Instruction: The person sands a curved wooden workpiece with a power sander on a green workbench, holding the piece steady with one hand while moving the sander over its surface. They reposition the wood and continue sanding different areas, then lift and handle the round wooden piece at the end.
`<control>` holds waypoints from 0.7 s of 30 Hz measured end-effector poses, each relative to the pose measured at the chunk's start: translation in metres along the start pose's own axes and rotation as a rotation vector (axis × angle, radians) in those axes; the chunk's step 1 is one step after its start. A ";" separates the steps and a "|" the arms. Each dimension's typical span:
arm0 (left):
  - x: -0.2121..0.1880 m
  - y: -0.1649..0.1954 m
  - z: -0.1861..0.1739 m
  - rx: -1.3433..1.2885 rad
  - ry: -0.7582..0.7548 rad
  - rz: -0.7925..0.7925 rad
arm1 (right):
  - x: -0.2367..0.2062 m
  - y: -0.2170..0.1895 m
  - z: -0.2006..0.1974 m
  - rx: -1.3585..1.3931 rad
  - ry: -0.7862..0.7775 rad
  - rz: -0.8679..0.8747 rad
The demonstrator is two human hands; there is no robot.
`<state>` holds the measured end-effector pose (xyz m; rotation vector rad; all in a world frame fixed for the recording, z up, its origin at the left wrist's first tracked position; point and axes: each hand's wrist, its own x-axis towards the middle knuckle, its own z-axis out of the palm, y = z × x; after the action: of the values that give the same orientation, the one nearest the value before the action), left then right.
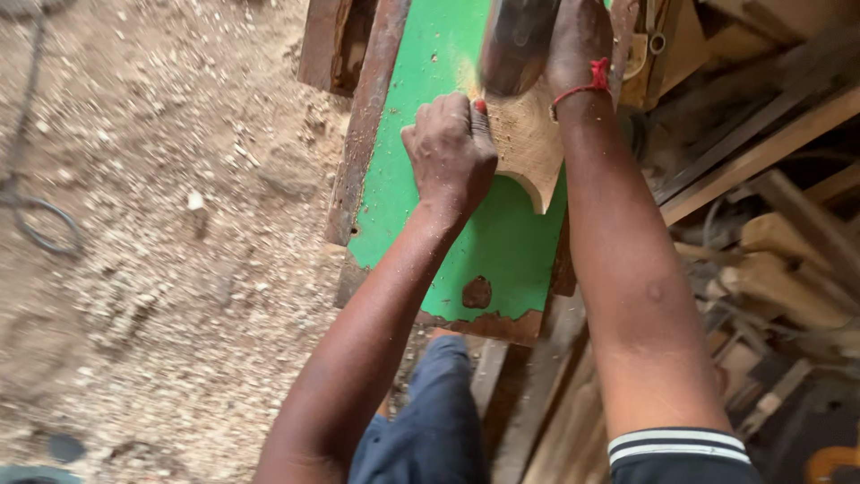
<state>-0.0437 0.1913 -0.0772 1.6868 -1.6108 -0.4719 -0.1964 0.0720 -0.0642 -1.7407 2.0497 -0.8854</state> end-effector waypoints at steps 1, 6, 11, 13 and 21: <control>0.001 -0.001 0.000 -0.003 0.004 -0.001 | 0.003 0.006 0.004 0.003 0.008 -0.001; 0.002 -0.006 0.000 0.012 0.005 0.006 | 0.008 0.045 0.021 0.029 0.032 -0.011; 0.003 -0.009 0.000 -0.006 -0.012 -0.003 | 0.009 0.062 0.027 0.109 0.018 -0.008; 0.004 -0.009 -0.001 -0.009 -0.015 -0.004 | 0.012 0.055 0.025 0.169 -0.015 0.014; 0.005 -0.008 -0.002 -0.007 -0.006 0.001 | 0.002 0.019 0.009 0.705 -0.041 0.194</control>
<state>-0.0361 0.1867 -0.0799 1.6809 -1.6128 -0.4815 -0.2067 0.0691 -0.0827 -1.1456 1.5594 -1.2876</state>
